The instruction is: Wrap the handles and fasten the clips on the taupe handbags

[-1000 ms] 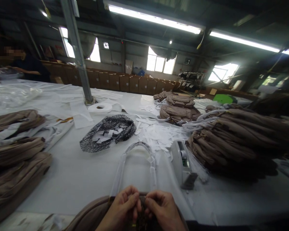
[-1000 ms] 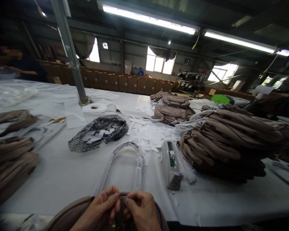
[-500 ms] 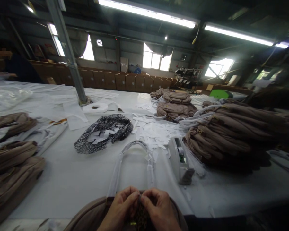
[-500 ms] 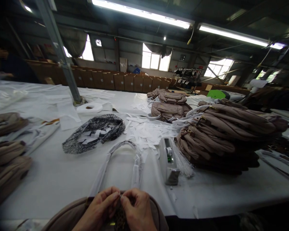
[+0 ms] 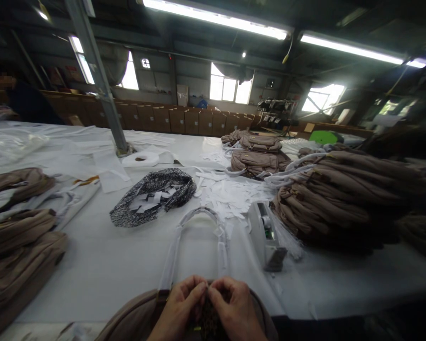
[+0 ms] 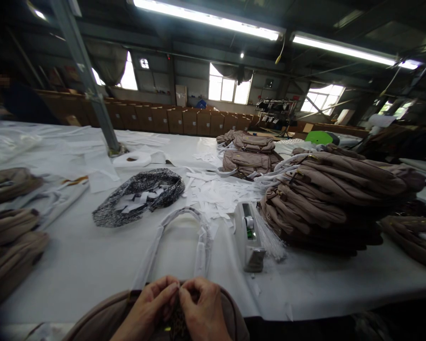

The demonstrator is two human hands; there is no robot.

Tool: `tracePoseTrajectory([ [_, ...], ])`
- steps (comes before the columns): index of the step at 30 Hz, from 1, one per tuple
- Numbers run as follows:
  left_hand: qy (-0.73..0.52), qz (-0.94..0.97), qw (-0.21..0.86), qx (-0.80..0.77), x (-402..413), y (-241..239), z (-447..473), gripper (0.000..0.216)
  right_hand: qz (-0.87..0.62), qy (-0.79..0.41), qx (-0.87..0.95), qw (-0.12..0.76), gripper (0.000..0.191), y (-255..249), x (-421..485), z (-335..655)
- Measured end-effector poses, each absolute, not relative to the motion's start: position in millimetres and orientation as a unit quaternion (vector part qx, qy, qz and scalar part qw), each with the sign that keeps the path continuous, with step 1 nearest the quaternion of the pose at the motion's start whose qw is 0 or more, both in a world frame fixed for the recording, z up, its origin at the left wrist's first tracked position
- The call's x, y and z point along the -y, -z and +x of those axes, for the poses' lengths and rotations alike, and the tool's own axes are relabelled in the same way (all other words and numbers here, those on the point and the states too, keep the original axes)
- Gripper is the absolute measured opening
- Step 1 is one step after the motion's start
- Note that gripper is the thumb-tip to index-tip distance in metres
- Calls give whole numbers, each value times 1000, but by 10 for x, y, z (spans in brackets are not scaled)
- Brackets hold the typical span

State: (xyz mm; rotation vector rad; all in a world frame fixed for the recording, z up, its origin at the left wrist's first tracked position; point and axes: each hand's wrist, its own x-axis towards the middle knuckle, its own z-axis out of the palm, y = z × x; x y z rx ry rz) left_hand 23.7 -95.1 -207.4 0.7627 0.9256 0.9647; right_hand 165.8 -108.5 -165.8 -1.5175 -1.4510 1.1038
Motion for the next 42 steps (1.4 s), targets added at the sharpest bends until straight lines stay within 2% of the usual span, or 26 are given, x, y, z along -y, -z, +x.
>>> tracePoseTrajectory([
  [16,-424,379,705,-424,952,2093,221,32,-599,-415,577,370,24,1668,1092,1638],
  [21,-431,498,589,-468,983,1914,226,30,-606,-388,592,364,23,1663,1099,1642],
  [23,-434,533,543,-482,997,1862,227,29,-608,-365,605,361,23,1671,1106,1638],
  [26,-423,542,532,-494,998,1865,222,31,-609,-317,637,352,21,1747,1118,1619],
  [33,-435,534,503,-523,985,1980,273,35,-550,-91,739,379,32,2115,1121,1555],
  [35,-439,518,506,-531,994,2007,287,37,-535,-67,749,386,34,2178,1122,1546],
  [38,-430,471,572,-516,1005,2078,273,43,-507,-77,762,395,33,2182,1126,1556],
  [42,-425,408,660,-467,1003,2183,233,41,-497,-182,734,425,25,2041,1107,1613],
])
